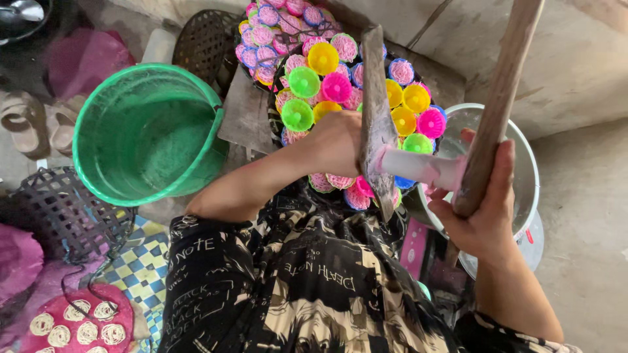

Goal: The person sits on the floor and presses pink paste from a basin into a wooden hand extruder using a stick, then extrudes the paste into flower-shaped plastic cups arranged on a tray. They periodically lift a green basin of colorful plastic cups, place empty cups onto the tray, and stack finished cups.

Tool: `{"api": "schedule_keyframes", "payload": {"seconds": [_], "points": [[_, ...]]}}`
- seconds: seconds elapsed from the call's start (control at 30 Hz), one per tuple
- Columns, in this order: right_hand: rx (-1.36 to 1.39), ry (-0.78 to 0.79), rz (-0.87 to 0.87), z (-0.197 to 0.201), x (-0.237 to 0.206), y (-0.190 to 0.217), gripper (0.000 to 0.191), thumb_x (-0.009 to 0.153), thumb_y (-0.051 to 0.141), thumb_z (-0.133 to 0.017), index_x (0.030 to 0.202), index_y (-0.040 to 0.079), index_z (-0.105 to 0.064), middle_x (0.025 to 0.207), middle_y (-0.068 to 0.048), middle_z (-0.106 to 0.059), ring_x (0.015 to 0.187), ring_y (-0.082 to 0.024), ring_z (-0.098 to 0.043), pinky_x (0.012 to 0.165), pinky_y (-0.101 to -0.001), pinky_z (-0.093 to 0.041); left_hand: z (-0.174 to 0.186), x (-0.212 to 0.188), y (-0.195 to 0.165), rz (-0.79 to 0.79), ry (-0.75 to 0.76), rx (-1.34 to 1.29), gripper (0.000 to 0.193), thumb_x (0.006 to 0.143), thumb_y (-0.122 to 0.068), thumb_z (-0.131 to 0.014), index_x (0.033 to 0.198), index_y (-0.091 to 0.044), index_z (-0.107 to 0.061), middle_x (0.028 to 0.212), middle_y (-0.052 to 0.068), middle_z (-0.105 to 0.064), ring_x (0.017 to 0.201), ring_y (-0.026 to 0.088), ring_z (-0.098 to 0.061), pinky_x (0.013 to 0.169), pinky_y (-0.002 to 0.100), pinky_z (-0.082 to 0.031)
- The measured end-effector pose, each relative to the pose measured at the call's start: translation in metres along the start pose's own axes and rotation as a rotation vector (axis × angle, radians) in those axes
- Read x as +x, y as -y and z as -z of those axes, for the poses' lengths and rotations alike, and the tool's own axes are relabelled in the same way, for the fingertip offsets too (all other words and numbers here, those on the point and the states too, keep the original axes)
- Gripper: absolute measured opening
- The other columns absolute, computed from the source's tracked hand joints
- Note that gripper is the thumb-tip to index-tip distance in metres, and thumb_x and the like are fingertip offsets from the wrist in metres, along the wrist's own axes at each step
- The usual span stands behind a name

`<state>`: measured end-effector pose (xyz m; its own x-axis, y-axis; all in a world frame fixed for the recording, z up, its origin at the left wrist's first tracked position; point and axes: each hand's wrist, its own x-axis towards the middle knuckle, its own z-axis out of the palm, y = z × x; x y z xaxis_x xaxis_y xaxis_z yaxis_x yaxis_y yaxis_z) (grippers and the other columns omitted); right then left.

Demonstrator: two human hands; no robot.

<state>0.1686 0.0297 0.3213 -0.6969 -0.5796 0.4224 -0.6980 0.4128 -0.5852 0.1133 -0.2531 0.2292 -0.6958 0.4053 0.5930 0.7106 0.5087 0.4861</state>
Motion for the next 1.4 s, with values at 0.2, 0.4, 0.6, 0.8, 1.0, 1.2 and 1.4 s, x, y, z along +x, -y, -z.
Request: {"api": "schedule_keyframes", "payload": {"seconds": [0.2,0.4,0.6,0.8,1.0,1.2,1.4], "points": [[-0.401,0.018,0.208,-0.009,0.001,0.013,0.123,0.074,0.024,-0.090,0.167,0.028,-0.009,0.152,-0.033,-0.038,0.126,-0.052,-0.059,0.088,-0.0536,-0.058,-0.023,-0.007,0.001,0.028,0.082,-0.096,0.026,0.062,-0.028,-0.080,0.078,-0.011,-0.069,0.074,0.014,-0.069,0.071,0.039,-0.068,0.061,0.050,-0.055],[-0.359,0.016,0.082,-0.033,-0.019,-0.009,0.119,0.075,0.023,-0.091,0.165,0.022,-0.014,0.152,-0.031,-0.041,0.132,-0.048,-0.054,0.097,-0.0543,-0.054,-0.058,-0.015,0.006,0.094,0.156,-0.057,0.028,0.061,-0.033,-0.082,0.072,-0.011,-0.068,0.070,0.016,-0.067,0.069,0.041,-0.068,0.062,0.052,-0.055],[0.481,0.314,-0.442,-0.005,-0.034,-0.056,0.123,0.073,0.055,-0.084,0.158,-0.006,-0.020,0.156,-0.025,-0.040,0.142,-0.035,-0.046,0.115,-0.0513,-0.039,-0.075,-0.004,0.019,0.192,0.174,-0.098,0.032,0.064,-0.035,-0.082,0.080,-0.010,-0.071,0.076,0.017,-0.069,0.073,0.042,-0.068,0.064,0.053,-0.054],[1.190,0.704,-0.578,0.012,-0.081,-0.056,0.144,0.064,0.092,-0.065,0.166,0.001,-0.022,0.138,-0.024,-0.054,0.120,-0.033,-0.057,0.102,-0.0464,-0.047,-0.023,0.075,0.034,-0.233,0.203,-1.588,0.104,0.083,-0.015,-0.089,0.165,-0.015,-0.026,0.169,0.011,-0.038,0.157,0.023,-0.040,0.125,0.042,-0.044],[1.321,0.692,-0.684,0.059,-0.098,-0.069,0.145,0.063,0.097,-0.057,0.163,-0.004,-0.025,0.139,-0.027,-0.054,0.121,-0.037,-0.057,0.102,-0.0504,-0.047,-0.035,0.132,0.006,-0.265,0.140,-1.774,0.083,0.092,-0.026,-0.076,0.161,-0.011,-0.033,0.163,0.013,-0.046,0.153,0.024,-0.044,0.127,0.042,-0.042],[1.204,0.683,-0.839,0.085,-0.104,-0.071,0.149,0.061,0.101,-0.050,0.160,-0.009,-0.029,0.141,-0.031,-0.054,0.122,-0.041,-0.058,0.102,-0.0544,-0.047,-0.079,0.140,0.044,-0.199,0.084,-1.912,0.068,0.102,-0.037,-0.063,0.157,-0.006,-0.040,0.156,0.014,-0.055,0.148,0.024,-0.048,0.128,0.042,-0.039],[0.915,0.598,-1.069,0.078,-0.086,-0.069,0.143,0.065,0.097,-0.054,0.159,-0.010,-0.032,0.131,-0.029,-0.062,0.116,-0.039,-0.060,0.100,-0.0515,-0.043,-0.122,0.116,0.089,-0.212,-0.112,-2.069,0.072,0.109,-0.060,-0.041,0.146,-0.001,-0.057,0.146,0.016,-0.066,0.139,0.028,-0.058,0.119,0.042,-0.048]]}}
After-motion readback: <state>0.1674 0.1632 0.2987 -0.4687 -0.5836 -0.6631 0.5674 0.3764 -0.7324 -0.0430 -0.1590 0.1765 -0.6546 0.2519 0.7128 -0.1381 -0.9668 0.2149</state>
